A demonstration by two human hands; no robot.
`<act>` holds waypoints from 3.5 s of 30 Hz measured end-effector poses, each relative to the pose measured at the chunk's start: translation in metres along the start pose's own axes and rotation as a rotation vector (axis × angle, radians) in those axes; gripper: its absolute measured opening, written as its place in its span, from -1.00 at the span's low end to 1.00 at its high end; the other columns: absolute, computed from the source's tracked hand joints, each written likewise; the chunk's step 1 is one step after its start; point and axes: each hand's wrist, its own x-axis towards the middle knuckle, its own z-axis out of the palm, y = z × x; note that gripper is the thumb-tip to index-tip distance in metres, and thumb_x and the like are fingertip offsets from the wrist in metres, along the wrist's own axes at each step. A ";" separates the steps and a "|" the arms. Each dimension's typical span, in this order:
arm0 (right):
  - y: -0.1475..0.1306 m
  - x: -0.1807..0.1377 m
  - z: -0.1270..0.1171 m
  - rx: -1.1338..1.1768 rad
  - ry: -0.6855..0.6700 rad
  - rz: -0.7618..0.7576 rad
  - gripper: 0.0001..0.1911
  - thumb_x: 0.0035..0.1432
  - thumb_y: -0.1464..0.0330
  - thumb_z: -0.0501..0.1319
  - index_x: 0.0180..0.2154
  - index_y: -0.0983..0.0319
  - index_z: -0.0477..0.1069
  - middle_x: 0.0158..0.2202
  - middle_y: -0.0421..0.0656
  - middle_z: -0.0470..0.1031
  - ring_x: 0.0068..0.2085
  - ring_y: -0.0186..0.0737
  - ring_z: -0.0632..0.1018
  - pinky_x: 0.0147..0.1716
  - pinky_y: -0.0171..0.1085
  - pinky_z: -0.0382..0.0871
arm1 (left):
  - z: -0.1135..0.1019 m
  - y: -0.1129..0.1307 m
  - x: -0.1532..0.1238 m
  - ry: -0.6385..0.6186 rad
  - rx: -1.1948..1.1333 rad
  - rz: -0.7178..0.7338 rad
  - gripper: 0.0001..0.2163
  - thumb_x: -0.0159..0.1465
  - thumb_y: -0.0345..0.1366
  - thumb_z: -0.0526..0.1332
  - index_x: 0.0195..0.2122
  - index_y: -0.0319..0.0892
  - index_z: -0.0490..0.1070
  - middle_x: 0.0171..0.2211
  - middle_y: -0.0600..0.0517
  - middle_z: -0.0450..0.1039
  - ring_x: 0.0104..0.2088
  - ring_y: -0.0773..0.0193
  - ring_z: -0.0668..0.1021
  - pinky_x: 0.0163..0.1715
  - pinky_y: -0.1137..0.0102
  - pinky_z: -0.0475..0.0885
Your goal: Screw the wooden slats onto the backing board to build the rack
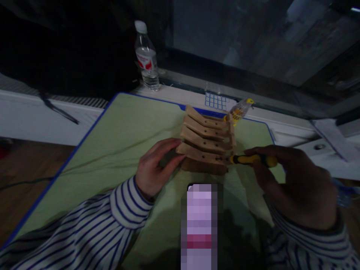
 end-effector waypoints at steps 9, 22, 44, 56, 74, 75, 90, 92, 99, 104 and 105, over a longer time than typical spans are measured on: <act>0.000 0.004 0.001 -0.019 -0.005 -0.012 -0.77 0.18 0.31 0.19 -0.11 0.16 0.39 -0.28 -0.16 0.56 -0.34 -0.21 0.60 -0.37 -0.32 0.51 | 0.001 -0.002 0.000 0.023 -0.035 0.037 -0.72 0.21 -0.33 0.28 -0.05 -0.21 0.41 -0.09 -0.05 0.50 -0.10 0.23 0.55 -0.03 0.30 0.47; 0.002 0.008 0.002 -0.049 -0.005 -0.030 -0.76 0.18 0.28 0.20 -0.10 0.18 0.37 -0.27 -0.15 0.55 -0.35 -0.24 0.59 -0.41 -0.36 0.47 | 0.001 -0.003 -0.001 0.017 -0.038 0.037 -0.71 0.19 -0.34 0.29 -0.05 -0.22 0.41 -0.09 -0.06 0.50 -0.10 0.23 0.55 -0.03 0.32 0.47; -0.002 0.008 -0.008 -0.062 -0.108 -0.113 -0.71 0.21 0.39 0.15 -0.02 0.30 0.37 -0.23 -0.09 0.55 -0.27 -0.28 0.58 -0.25 -0.41 0.44 | 0.001 -0.003 0.000 0.010 -0.030 0.039 -0.72 0.19 -0.37 0.30 -0.07 -0.28 0.42 -0.10 -0.07 0.50 -0.09 0.27 0.54 -0.01 0.40 0.44; -0.001 0.010 -0.009 -0.072 -0.136 -0.164 -0.73 0.18 0.39 0.16 -0.05 0.25 0.35 -0.26 -0.11 0.52 -0.29 -0.24 0.56 -0.31 -0.35 0.45 | 0.003 -0.005 -0.001 0.009 -0.009 0.013 -0.73 0.22 -0.27 0.26 -0.06 -0.19 0.42 -0.10 -0.04 0.51 -0.12 0.22 0.55 -0.05 0.30 0.48; 0.001 0.032 0.002 -0.086 -0.089 -0.150 -0.73 0.18 0.33 0.19 -0.09 0.31 0.39 -0.25 -0.06 0.55 -0.41 -0.28 0.57 -0.58 -0.38 0.40 | 0.003 -0.007 -0.001 0.004 -0.019 0.042 -0.71 0.22 -0.31 0.27 -0.03 -0.19 0.40 -0.08 -0.07 0.50 -0.09 0.23 0.54 -0.02 0.31 0.47; 0.001 0.033 0.002 -0.082 -0.092 -0.148 -0.73 0.18 0.34 0.19 -0.09 0.31 0.39 -0.25 -0.06 0.56 -0.38 -0.26 0.58 -0.57 -0.38 0.41 | 0.002 -0.007 -0.001 0.006 -0.023 0.043 -0.71 0.22 -0.32 0.28 -0.04 -0.20 0.40 -0.09 -0.07 0.50 -0.09 0.24 0.54 -0.02 0.31 0.47; 0.008 0.033 0.001 -0.048 -0.099 -0.158 -0.72 0.15 0.34 0.22 -0.10 0.31 0.39 -0.30 -0.09 0.58 -0.36 -0.20 0.60 -0.43 -0.32 0.49 | 0.001 -0.009 -0.003 0.004 -0.039 0.049 -0.69 0.20 -0.43 0.27 -0.01 -0.18 0.41 -0.03 -0.04 0.48 -0.05 0.26 0.53 0.04 0.37 0.42; 0.008 0.033 0.001 -0.044 -0.095 -0.160 -0.72 0.15 0.33 0.22 -0.10 0.30 0.39 -0.29 -0.09 0.58 -0.35 -0.20 0.60 -0.43 -0.32 0.49 | 0.002 -0.009 -0.003 0.014 -0.043 0.053 -0.69 0.20 -0.44 0.28 -0.02 -0.18 0.42 -0.03 -0.04 0.48 -0.05 0.27 0.53 0.03 0.40 0.42; 0.006 0.035 0.005 0.058 -0.124 -0.202 -0.73 0.20 0.35 0.19 -0.05 0.26 0.38 -0.13 -0.06 0.58 -0.19 -0.20 0.60 -0.25 -0.28 0.53 | 0.003 -0.012 -0.005 0.025 -0.044 0.041 -0.72 0.22 -0.37 0.26 -0.03 -0.16 0.44 -0.06 -0.06 0.50 -0.09 0.22 0.55 -0.01 0.32 0.47; 0.007 0.034 0.009 0.070 -0.129 -0.228 -0.66 0.22 0.34 0.17 0.03 0.23 0.34 -0.10 -0.06 0.56 -0.15 -0.20 0.59 -0.19 -0.22 0.53 | 0.003 -0.011 -0.005 0.036 -0.036 0.038 -0.74 0.22 -0.37 0.26 -0.04 -0.18 0.45 -0.08 -0.07 0.51 -0.10 0.21 0.56 -0.02 0.30 0.48; 0.007 0.034 0.010 0.062 -0.130 -0.233 -0.64 0.22 0.34 0.17 0.05 0.25 0.32 -0.09 -0.04 0.56 -0.14 -0.17 0.59 -0.18 -0.20 0.53 | 0.003 -0.011 -0.005 0.039 -0.040 0.037 -0.74 0.22 -0.37 0.26 -0.05 -0.18 0.45 -0.08 -0.07 0.52 -0.10 0.21 0.56 -0.03 0.29 0.49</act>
